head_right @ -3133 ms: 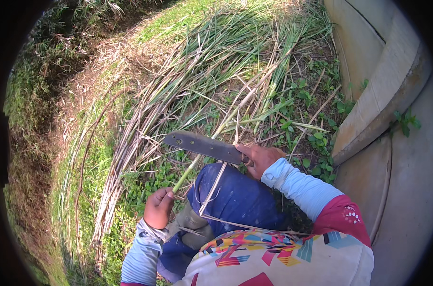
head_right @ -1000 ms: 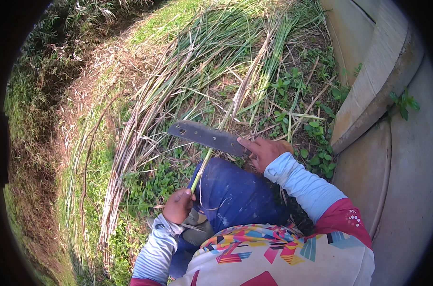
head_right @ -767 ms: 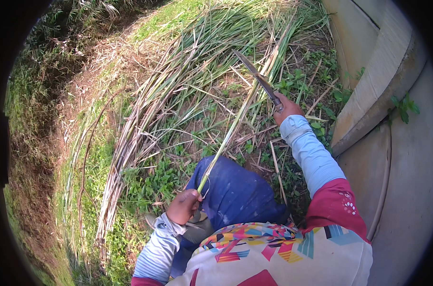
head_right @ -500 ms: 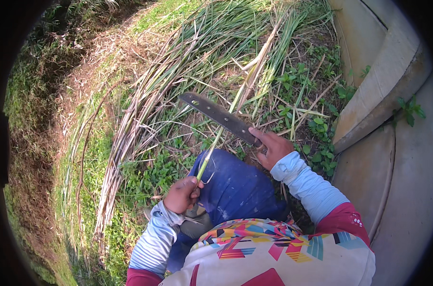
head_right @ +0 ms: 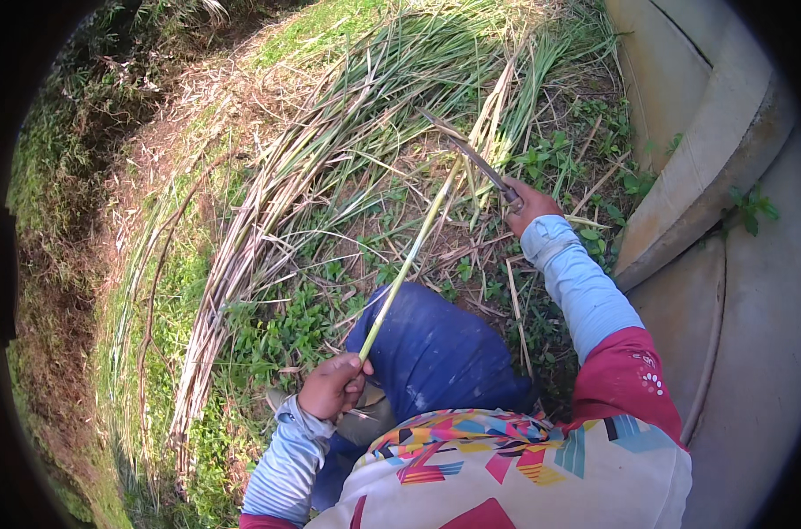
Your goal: The person squats on the ground and uses a large knife to strip and cut long, thin sticks. They hold the sticks with one hand and repeatedly slice them into shorter segments with the other, dropping the cut pieces onto a pile on the ground.
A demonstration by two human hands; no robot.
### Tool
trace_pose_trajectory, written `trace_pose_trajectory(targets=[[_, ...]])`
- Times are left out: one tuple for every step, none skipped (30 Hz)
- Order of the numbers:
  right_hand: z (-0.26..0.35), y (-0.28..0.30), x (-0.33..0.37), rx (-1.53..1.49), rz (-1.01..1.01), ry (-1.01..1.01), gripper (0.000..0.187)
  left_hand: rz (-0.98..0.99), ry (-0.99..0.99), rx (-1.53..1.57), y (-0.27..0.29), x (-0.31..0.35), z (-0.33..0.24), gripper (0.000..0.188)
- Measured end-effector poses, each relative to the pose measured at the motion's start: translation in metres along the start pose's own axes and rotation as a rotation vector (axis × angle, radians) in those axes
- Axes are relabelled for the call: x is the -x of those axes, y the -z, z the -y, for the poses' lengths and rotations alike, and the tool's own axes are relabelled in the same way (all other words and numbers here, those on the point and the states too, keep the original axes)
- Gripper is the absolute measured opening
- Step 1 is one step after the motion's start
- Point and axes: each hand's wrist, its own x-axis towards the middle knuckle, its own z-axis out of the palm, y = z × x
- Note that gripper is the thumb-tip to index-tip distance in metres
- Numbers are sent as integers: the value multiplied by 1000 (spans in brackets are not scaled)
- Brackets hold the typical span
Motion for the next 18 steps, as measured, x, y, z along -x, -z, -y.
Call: trace_pose_trajectory(targets=[[3,-2,1,20,-33,62,67,-5,-15,-15,-3,-1,0,29],[6,-3,4,41,-67,123,66,-9,-30,-31,-5,-2,1,28],[8,-5,12,13,-37,131,66,-3,-28,-11,-4,-4,1,26],[19,-9,29,-20,2,140,66,-30,-48,-18,-3,-3,5,27],[-4,-25,38,-45,-61,336,67,-35,-74,-35,-5,-7,5,27],[11,-28,60,8,24,406,69,-69,-99,-43,-3,-4,8,28],[10,-34,74,80,28,573,71,-136,-136,-147,-2,-3,10,28],[18,-31,91,206,97,629,72,-200,-163,-251,-1,-4,12,28],[24,-28,102,214,118,704,72,-266,-190,-355,0,-3,15,28],[27,-25,108,222,133,781,73,-319,-261,-477,1,-1,17,28],[24,-26,105,224,116,768,74,-374,-332,-599,2,3,19,28],[18,-29,98,225,100,757,75,-430,-402,-719,4,7,23,27],[13,-28,88,222,85,745,77,-438,-382,-754,5,16,25,25],[12,-20,73,294,80,650,74,-450,-371,-783,5,27,27,23],[2,-13,49,309,69,518,69,-459,-360,-813,4,38,28,21],[-12,-3,23,248,9,392,66,-440,-382,-835,7,46,32,20],[-18,8,-4,204,-18,165,67,-422,-400,-857,12,55,37,20],[-33,18,-30,170,-69,72,68,-399,-423,-877,14,60,38,19]])
